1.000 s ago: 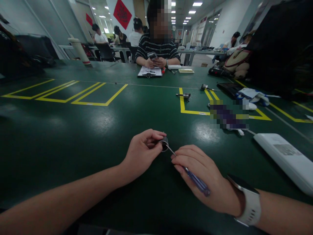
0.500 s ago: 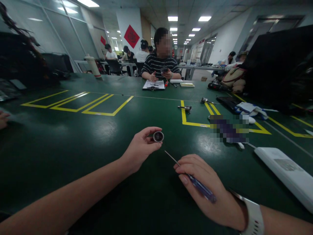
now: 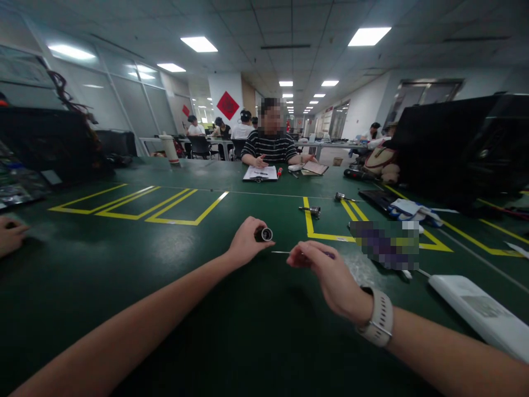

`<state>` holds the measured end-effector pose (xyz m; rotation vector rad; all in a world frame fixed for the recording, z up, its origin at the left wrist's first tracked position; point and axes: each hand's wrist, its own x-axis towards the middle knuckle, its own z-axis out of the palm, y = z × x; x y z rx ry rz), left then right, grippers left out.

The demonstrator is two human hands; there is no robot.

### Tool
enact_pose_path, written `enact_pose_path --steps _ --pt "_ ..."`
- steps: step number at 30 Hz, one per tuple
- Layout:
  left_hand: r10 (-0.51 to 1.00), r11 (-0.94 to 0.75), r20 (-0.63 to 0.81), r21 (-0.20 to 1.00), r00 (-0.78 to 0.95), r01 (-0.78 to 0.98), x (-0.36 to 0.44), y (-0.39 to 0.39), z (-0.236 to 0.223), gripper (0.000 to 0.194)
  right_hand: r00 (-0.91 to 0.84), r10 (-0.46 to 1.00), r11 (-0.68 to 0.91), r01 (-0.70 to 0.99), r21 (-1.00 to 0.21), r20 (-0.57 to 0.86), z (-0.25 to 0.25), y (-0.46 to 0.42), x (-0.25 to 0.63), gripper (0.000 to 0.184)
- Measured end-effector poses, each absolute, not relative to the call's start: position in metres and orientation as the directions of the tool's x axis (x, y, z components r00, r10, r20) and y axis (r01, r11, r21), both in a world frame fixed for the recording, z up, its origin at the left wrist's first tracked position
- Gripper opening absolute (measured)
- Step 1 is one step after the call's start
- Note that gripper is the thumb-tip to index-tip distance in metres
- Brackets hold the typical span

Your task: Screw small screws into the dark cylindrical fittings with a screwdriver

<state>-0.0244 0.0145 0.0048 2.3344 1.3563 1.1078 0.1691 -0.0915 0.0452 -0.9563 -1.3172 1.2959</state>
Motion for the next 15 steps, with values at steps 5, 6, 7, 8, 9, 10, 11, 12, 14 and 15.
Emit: enact_pose_path --steps 5,6,7,8,9,10,11,12,14,15 --pt "0.865 -0.495 0.406 0.595 0.296 0.633 -0.021 0.026 -0.006 0.035 -0.089 0.99 0.08 -0.308 -0.948 0.113 0.031 -0.064 0.157 0.02" --pt "0.875 -0.481 0.382 0.618 0.297 0.622 -0.021 0.026 -0.007 0.032 -0.09 0.99 0.075 -0.334 -0.94 0.111 0.027 -0.061 0.156 0.018" --pt "0.877 -0.48 0.367 0.628 0.311 0.613 -0.021 0.025 -0.007 0.03 -0.093 0.989 0.074 -0.347 -0.935 0.113 0.022 -0.06 0.155 0.016" --pt "0.872 -0.489 0.359 0.626 0.333 0.607 -0.021 0.023 -0.007 0.026 -0.107 0.988 0.072 -0.34 -0.938 0.115 0.018 -0.059 0.154 0.014" --pt "0.864 -0.504 0.352 0.618 0.36 0.604 -0.021 0.022 -0.007 0.023 -0.124 0.985 0.074 -0.322 -0.944 0.119 0.015 -0.059 0.154 0.013" --pt "0.856 -0.516 0.343 0.605 0.387 0.606 -0.021 0.02 -0.006 0.021 -0.142 0.981 0.085 -0.293 -0.952 0.131 0.012 -0.06 0.154 0.012" --pt "0.852 -0.524 0.338 0.586 0.4 0.618 -0.02 0.018 -0.005 0.02 -0.158 0.976 0.106 -0.259 -0.96 0.15 0.01 -0.061 0.154 0.011" --pt "0.848 -0.53 0.336 0.566 0.41 0.631 -0.02 0.016 -0.004 0.02 -0.172 0.969 0.138 -0.222 -0.965 0.178 0.01 -0.063 0.155 0.01" --pt "0.834 -0.551 0.349 0.52 0.427 0.652 -0.019 0.014 -0.002 0.02 -0.203 0.95 0.215 -0.129 -0.968 0.238 0.011 -0.066 0.157 0.01" --pt "0.824 -0.567 0.362 0.499 0.437 0.656 -0.018 0.013 -0.002 0.019 -0.218 0.939 0.255 -0.075 -0.964 0.265 0.012 -0.068 0.157 0.009"
